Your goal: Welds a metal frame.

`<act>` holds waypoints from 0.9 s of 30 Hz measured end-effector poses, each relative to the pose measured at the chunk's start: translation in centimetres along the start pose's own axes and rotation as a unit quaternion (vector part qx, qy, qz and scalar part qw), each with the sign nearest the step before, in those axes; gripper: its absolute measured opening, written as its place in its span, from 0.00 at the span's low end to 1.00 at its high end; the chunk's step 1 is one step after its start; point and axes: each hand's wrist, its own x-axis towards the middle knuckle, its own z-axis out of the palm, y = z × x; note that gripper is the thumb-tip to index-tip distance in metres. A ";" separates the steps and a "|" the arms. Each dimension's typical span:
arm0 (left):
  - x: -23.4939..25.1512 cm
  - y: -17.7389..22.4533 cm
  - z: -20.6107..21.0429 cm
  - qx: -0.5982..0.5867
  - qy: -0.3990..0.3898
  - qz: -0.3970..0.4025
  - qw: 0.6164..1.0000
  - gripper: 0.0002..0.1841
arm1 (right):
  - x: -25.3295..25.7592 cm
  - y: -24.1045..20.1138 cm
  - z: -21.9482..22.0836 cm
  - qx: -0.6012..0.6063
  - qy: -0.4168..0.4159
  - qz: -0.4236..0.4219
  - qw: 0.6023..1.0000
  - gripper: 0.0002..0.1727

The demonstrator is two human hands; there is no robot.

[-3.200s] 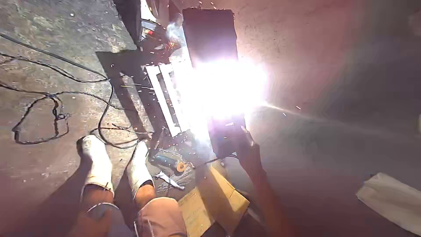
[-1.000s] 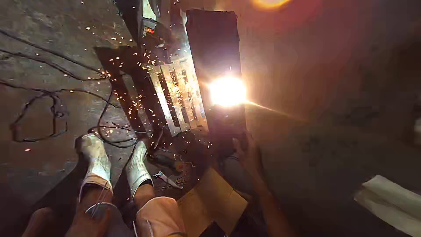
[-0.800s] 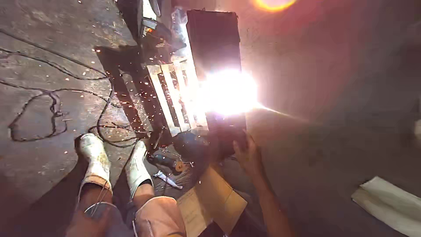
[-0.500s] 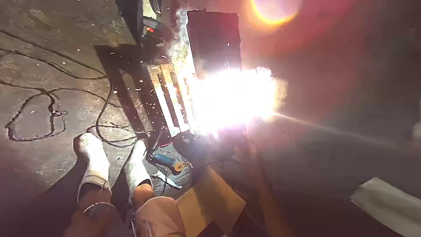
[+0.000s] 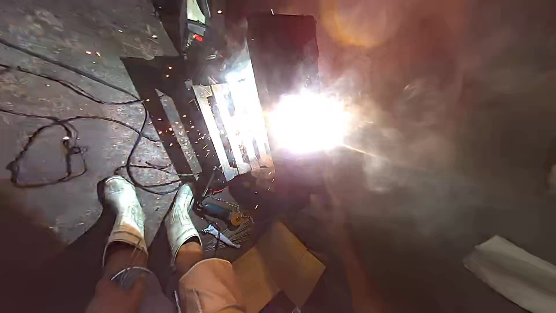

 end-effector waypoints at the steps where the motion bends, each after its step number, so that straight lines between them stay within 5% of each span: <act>1: -0.3 0.3 -0.2 0.000 -0.001 0.003 1.000 0.48 | 0.0 -0.2 -0.1 -0.008 -0.004 0.015 1.000 0.31; 27: 0.5 0.6 -1.3 -0.035 -0.007 0.000 0.999 0.50 | 1.4 -2.6 -1.9 0.029 -0.057 0.063 0.996 0.37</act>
